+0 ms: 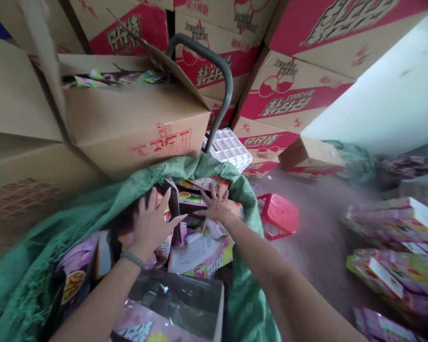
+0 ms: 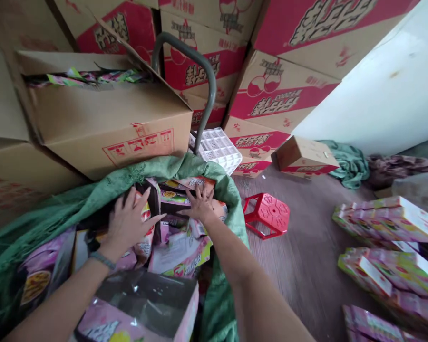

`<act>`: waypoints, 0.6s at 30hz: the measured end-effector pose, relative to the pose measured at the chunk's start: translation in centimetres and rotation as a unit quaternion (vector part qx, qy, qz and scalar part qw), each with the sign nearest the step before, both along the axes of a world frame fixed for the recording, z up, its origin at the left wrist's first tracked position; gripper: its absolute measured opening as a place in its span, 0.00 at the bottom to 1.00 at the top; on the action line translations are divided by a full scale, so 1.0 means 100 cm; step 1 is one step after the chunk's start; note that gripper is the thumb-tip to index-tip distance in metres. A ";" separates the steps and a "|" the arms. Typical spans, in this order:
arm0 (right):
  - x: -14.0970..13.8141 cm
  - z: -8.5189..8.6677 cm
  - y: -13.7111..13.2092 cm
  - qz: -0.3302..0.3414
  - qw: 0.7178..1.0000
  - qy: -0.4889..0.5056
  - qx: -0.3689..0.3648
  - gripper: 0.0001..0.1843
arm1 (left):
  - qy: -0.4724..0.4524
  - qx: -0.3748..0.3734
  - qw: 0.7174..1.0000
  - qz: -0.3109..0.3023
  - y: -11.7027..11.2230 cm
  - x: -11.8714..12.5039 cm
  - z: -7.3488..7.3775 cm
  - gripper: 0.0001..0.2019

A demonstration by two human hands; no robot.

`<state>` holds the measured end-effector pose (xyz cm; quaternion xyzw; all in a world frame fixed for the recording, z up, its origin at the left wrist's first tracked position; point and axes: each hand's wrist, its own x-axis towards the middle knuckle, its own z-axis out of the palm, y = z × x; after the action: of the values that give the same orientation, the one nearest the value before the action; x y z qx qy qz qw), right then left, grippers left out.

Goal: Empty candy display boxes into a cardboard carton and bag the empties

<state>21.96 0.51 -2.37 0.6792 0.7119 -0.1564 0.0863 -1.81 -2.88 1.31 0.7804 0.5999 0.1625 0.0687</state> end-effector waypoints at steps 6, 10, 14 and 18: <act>0.001 -0.064 -0.035 0.021 0.998 -0.033 0.056 0.51 | 0.016 -0.004 1.000 -0.020 -0.009 0.029 -0.106 0.45; 0.003 -0.092 -0.045 0.017 0.995 -0.027 0.094 0.50 | 0.011 0.028 1.000 -0.009 -0.028 0.041 -0.154 0.37; -0.004 -0.138 -0.032 0.013 0.993 0.015 0.117 0.50 | 0.048 -0.003 0.999 0.009 -0.021 0.054 -0.196 0.33; -0.020 -0.178 -0.017 0.008 0.994 0.028 0.102 0.47 | 0.073 -0.034 0.997 0.022 -0.011 0.060 -0.232 0.28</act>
<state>19.97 -1.18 -20.16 0.6739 0.7319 -0.1010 -0.0018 4.24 -3.94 -21.91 0.7741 0.6253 0.0861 0.0480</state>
